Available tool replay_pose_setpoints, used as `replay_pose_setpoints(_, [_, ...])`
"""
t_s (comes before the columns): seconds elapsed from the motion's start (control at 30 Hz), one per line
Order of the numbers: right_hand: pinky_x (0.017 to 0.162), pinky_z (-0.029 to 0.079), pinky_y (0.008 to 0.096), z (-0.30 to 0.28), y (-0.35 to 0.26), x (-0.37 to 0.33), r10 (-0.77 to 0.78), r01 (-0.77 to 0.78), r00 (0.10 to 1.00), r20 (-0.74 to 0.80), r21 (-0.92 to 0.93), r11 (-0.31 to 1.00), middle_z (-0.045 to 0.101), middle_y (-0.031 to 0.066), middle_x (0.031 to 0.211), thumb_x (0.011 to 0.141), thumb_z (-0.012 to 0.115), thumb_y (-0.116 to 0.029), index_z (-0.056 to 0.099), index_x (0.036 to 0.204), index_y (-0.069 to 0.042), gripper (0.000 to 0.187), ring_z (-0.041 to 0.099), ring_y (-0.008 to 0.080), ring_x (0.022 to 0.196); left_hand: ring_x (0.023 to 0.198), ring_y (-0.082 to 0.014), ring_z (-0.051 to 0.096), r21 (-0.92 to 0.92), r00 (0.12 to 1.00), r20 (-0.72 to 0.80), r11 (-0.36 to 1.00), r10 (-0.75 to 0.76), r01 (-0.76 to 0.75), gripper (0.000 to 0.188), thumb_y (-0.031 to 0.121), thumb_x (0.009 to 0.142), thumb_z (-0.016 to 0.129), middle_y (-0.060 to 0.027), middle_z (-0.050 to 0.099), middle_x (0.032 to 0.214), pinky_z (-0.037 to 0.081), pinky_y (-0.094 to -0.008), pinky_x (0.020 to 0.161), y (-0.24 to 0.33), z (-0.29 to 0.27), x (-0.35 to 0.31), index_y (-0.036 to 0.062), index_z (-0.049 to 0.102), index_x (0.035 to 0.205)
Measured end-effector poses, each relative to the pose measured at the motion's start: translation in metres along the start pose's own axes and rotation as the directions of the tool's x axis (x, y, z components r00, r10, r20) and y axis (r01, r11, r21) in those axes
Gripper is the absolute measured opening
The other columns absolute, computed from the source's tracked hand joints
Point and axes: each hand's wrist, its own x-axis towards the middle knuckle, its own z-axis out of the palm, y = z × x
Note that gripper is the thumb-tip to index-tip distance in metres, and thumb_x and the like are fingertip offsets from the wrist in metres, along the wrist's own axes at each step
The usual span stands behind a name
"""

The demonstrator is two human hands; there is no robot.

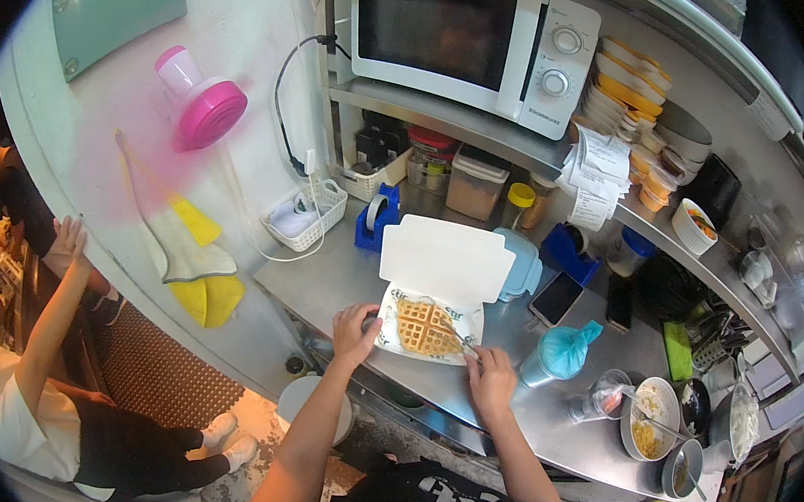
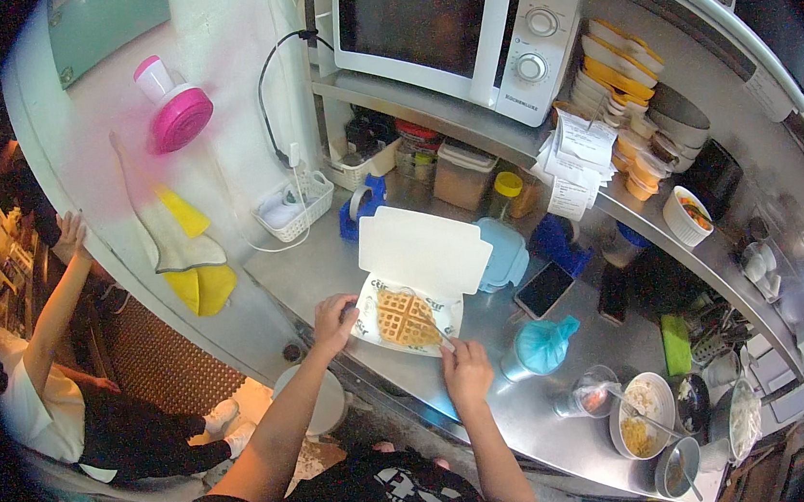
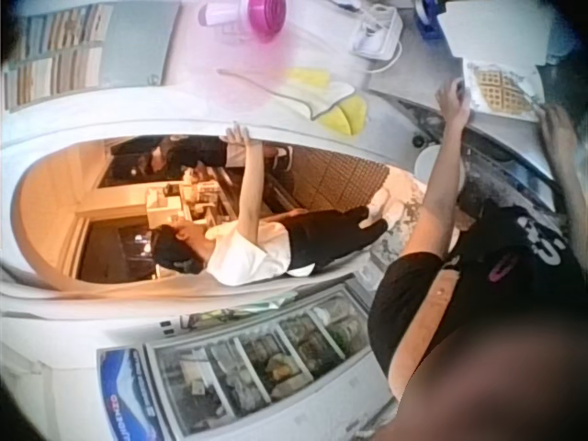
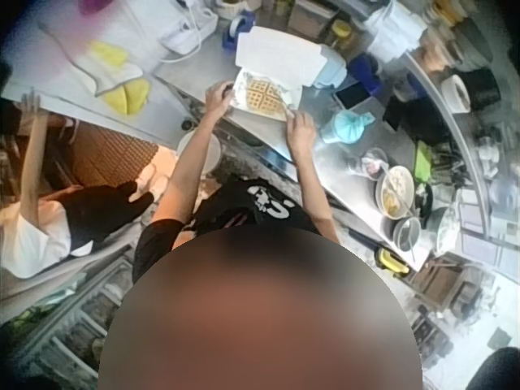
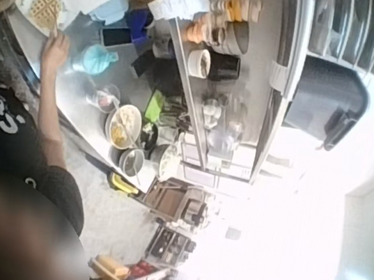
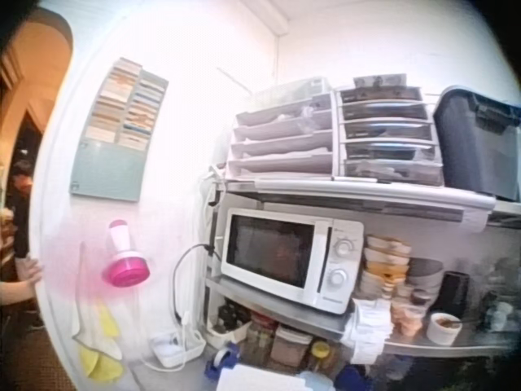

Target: The person places a waffle into a white takeout box, then pipes white cream and chocolate sauce onto it using squeeze bags. They sprinkle a topping from a small container and leave the box open on the counter.

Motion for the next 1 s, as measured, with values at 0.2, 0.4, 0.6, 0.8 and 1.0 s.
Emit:
replay_pose_setpoints(0.2, [0.063, 0.046, 0.0380, -0.010, -0.009, 0.011, -0.154, 0.154, 0.987, 0.043, 0.000, 0.988, 0.059, 0.0057, 0.079, 0.074, 0.071, -0.018, 0.067, 0.088, -0.008, 0.018, 0.058, 0.0256, 0.072, 0.102, -0.0269, 0.054, 0.025, 1.000, -0.020, 1.000, 0.008, -0.007, 0.025, 0.025, 0.081, 0.062, -0.0073, 0.062, 0.102, 0.032, -0.0405, 0.093, 0.002, 0.001, -0.001, 0.0113, 0.063, 0.102])
replay_pose_setpoints(0.4, [0.062, 0.040, 0.0364, -0.020, -0.032, 0.008, -0.314, 0.320, 0.941, 0.126, -0.026, 0.947, 0.057, 0.0033, 0.077, 0.072, 0.070, -0.019, 0.065, 0.086, -0.009, 0.018, 0.054, 0.0213, 0.074, 0.101, -0.0271, 0.054, 0.031, 0.998, -0.049, 0.999, 0.037, -0.035, 0.024, 0.025, 0.082, 0.062, -0.0070, 0.062, 0.101, 0.033, -0.0399, 0.092, 0.007, -0.001, -0.002, 0.0105, 0.063, 0.101])
replay_pose_setpoints(0.6, [0.063, 0.040, 0.0364, -0.021, -0.031, 0.008, -0.379, 0.400, 0.902, 0.209, -0.070, 0.914, 0.058, 0.0046, 0.078, 0.074, 0.068, -0.017, 0.066, 0.087, -0.007, 0.016, 0.055, 0.0224, 0.074, 0.100, -0.0272, 0.054, 0.030, 0.998, -0.049, 0.999, 0.045, -0.043, 0.025, 0.025, 0.081, 0.063, -0.0072, 0.062, 0.100, 0.033, -0.0398, 0.092, 0.006, 0.000, 0.000, 0.0099, 0.062, 0.100])
replay_pose_setpoints(0.8, [0.062, 0.038, 0.0356, -0.017, -0.025, 0.010, -0.488, 0.503, 0.855, 0.176, -0.048, 0.863, 0.054, 0.0039, 0.073, 0.075, 0.067, -0.017, 0.062, 0.082, -0.008, 0.013, 0.053, 0.0214, 0.070, 0.103, -0.0258, 0.054, -0.010, 1.000, -0.009, 1.000, 0.005, -0.005, 0.031, 0.026, 0.080, 0.064, -0.0063, 0.061, 0.102, 0.033, -0.0389, 0.093, 0.000, 0.002, -0.001, 0.0108, 0.059, 0.107])
replay_pose_setpoints(1.0, [0.060, 0.037, 0.0357, -0.020, -0.020, 0.017, -0.526, 0.533, 0.843, 0.112, -0.034, 0.846, 0.052, 0.0039, 0.070, 0.075, 0.067, -0.014, 0.062, 0.081, -0.008, 0.010, 0.051, 0.0210, 0.068, 0.115, -0.0279, 0.048, -0.249, 0.999, 0.045, 0.968, 0.018, -0.006, 0.049, 0.028, 0.071, 0.071, -0.0085, 0.051, 0.119, 0.029, -0.0409, 0.099, 0.010, -0.009, 0.008, 0.0161, 0.055, 0.116])
